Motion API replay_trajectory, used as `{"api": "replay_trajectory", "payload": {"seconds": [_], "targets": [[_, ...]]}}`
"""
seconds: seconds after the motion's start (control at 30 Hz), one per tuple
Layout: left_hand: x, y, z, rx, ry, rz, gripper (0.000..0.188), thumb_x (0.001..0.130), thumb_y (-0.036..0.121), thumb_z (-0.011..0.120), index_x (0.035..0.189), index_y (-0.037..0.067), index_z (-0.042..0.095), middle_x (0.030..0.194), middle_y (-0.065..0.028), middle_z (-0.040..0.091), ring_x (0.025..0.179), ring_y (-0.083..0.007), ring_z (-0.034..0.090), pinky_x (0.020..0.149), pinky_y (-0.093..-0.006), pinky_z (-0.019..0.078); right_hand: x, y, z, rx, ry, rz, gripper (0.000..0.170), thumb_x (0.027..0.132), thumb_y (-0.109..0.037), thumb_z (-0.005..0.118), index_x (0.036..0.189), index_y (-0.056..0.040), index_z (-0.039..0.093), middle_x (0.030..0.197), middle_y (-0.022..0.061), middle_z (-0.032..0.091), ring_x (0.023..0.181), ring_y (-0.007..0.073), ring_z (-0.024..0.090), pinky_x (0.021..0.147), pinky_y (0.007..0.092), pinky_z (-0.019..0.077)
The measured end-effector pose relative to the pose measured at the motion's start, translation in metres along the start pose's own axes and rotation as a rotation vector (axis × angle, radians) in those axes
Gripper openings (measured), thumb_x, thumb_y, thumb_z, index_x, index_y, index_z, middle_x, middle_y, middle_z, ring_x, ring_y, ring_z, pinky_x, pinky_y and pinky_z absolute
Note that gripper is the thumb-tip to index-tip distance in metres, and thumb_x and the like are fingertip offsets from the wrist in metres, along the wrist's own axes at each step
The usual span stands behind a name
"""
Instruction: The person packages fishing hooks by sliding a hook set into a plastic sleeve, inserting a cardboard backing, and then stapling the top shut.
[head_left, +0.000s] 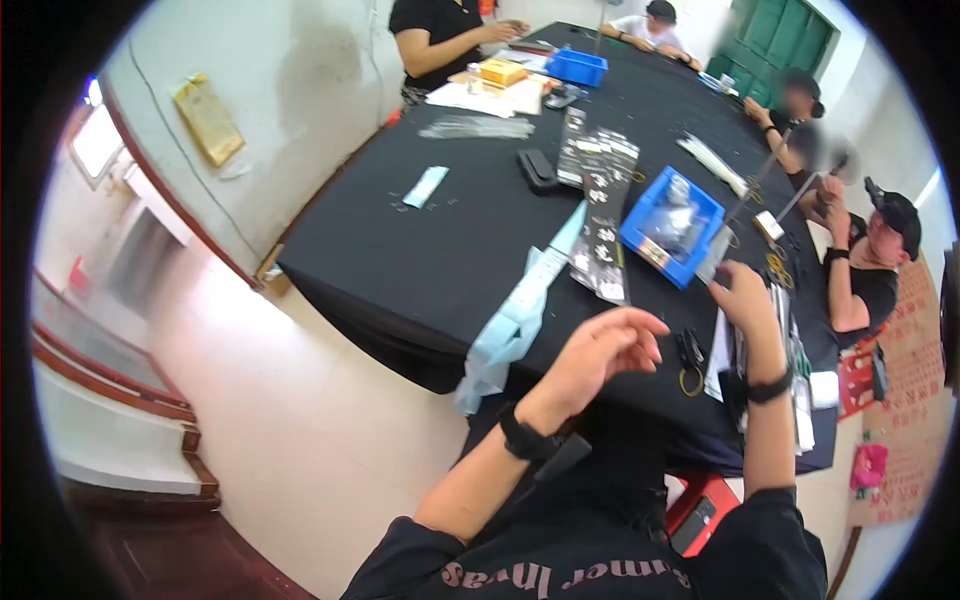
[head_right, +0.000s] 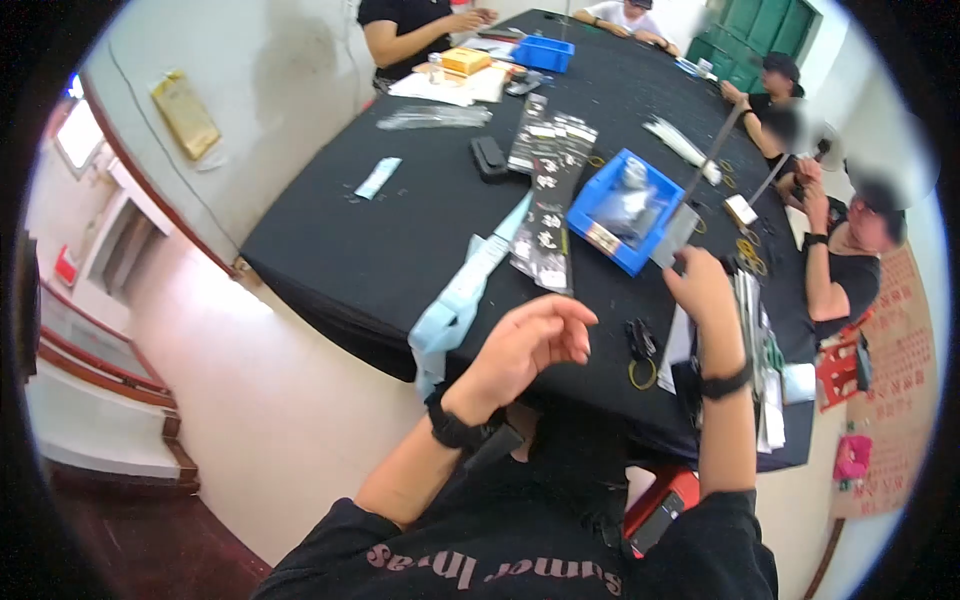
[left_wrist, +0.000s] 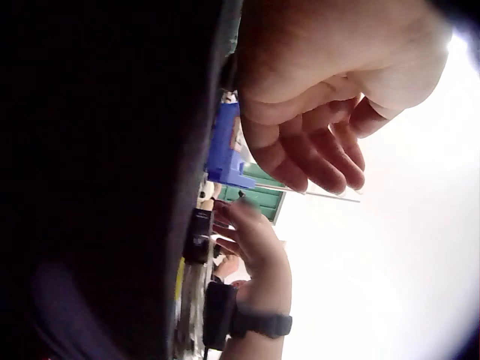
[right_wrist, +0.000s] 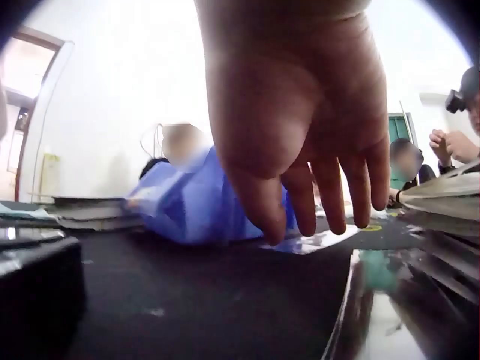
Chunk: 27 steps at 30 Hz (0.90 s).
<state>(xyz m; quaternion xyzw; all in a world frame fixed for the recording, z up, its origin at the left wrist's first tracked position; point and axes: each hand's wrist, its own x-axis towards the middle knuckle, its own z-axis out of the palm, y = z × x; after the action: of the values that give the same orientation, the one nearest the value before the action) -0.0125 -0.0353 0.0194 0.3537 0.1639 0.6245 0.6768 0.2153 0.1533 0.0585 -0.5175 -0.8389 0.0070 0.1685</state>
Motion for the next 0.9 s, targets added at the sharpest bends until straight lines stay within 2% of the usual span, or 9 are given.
{"api": "replay_trajectory", "payload": {"seconds": [0.17,0.27,0.33,0.43,0.53,0.67,0.73,0.8,0.9], "targets": [[-0.026,0.098,0.017,0.408,0.000,-0.002,0.028,0.093,0.015,0.049,0.112,-0.004,0.059,0.098,-0.0107,0.064,0.093,-0.0179,0.063,0.086,-0.0318,0.0509,-0.065,-0.045,-0.040,0.381,0.021,0.053,0.024,0.081,-0.012,0.065,0.102,-0.0014,0.065,0.094,0.0131,0.068,0.086,0.0247,0.064,0.078,0.0334,0.0492],[-0.013,0.159,-0.003,0.759,0.237,0.048,0.029,0.093,0.020,0.050,0.110,0.000,0.061,0.093,-0.0067,0.065,0.089,-0.0130,0.063,0.081,-0.0286,0.0505,-0.103,-0.071,-0.050,0.685,-0.023,0.060,0.015,0.080,-0.002,0.062,0.095,-0.0010,0.066,0.088,0.0105,0.067,0.079,0.0194,0.064,0.071,0.0308,0.0496],[0.012,0.190,-0.027,1.018,0.389,-0.054,0.028,0.094,0.021,0.046,0.110,0.005,0.063,0.095,-0.0041,0.065,0.092,-0.0101,0.059,0.082,-0.0254,0.0466,-0.129,-0.082,-0.032,0.853,0.010,-0.120,0.015,0.074,0.002,0.063,0.088,-0.0029,0.068,0.079,0.0077,0.066,0.073,0.0178,0.064,0.065,0.0294,0.0489],[0.060,0.207,-0.080,1.296,0.532,-0.186,0.029,0.090,0.018,0.046,0.111,0.009,0.064,0.101,-0.0029,0.064,0.093,-0.0093,0.056,0.080,-0.0240,0.0436,-0.146,-0.089,-0.010,0.812,0.033,-0.505,0.024,0.062,0.004,0.065,0.082,-0.0078,0.071,0.065,0.0031,0.060,0.064,0.0188,0.059,0.057,0.0293,0.0471],[0.109,0.206,-0.151,1.540,0.373,-0.104,0.032,0.086,0.012,0.050,0.115,0.006,0.062,0.103,-0.0033,0.063,0.091,-0.0094,0.056,0.078,-0.0246,0.0445,-0.151,-0.093,0.017,0.890,0.107,-0.589,0.031,0.056,0.003,0.066,0.084,-0.0082,0.073,0.059,0.0021,0.053,0.059,0.0196,0.056,0.052,0.0304,0.0456],[0.170,0.203,-0.204,1.789,0.280,-0.069,0.041,0.082,0.013,0.056,0.122,0.007,0.057,0.105,-0.0098,0.065,0.079,-0.0152,0.059,0.069,-0.0295,0.0488,-0.138,-0.093,0.026,0.993,0.085,-0.556,0.026,0.061,0.004,0.067,0.084,-0.0070,0.072,0.057,0.0015,0.049,0.058,0.0194,0.055,0.052,0.0298,0.0455],[0.202,0.205,-0.229,1.739,0.342,-0.270,0.047,0.082,0.015,0.059,0.128,0.006,0.053,0.117,-0.0137,0.063,0.092,-0.0204,0.062,0.080,-0.0308,0.0488,-0.130,-0.094,0.021,1.034,0.067,-0.484,0.024,0.064,0.003,0.067,0.086,-0.0067,0.072,0.058,0.0020,0.052,0.059,0.0199,0.055,0.053,0.0301,0.0460],[0.230,0.206,-0.281,1.777,0.235,-0.135,0.055,0.082,0.019,0.062,0.133,0.005,0.049,0.127,-0.0179,0.057,0.114,-0.0263,0.056,0.096,-0.0328,0.0431,-0.126,-0.090,0.018,1.115,-0.031,-0.544,0.025,0.067,0.001,0.068,0.091,-0.0066,0.070,0.062,0.0024,0.056,0.060,0.0198,0.056,0.054,0.0306,0.0465],[0.247,0.210,-0.274,1.873,0.208,-0.298,0.063,0.084,0.022,0.063,0.141,0.007,0.041,0.144,-0.0171,0.042,0.135,-0.0285,0.037,0.109,-0.0338,0.0287,-0.128,-0.085,0.021,1.139,-0.080,-0.504,0.025,0.070,-0.002,0.067,0.095,-0.0073,0.068,0.067,0.0019,0.057,0.062,0.0185,0.055,0.054,0.0311,0.0463]]}}
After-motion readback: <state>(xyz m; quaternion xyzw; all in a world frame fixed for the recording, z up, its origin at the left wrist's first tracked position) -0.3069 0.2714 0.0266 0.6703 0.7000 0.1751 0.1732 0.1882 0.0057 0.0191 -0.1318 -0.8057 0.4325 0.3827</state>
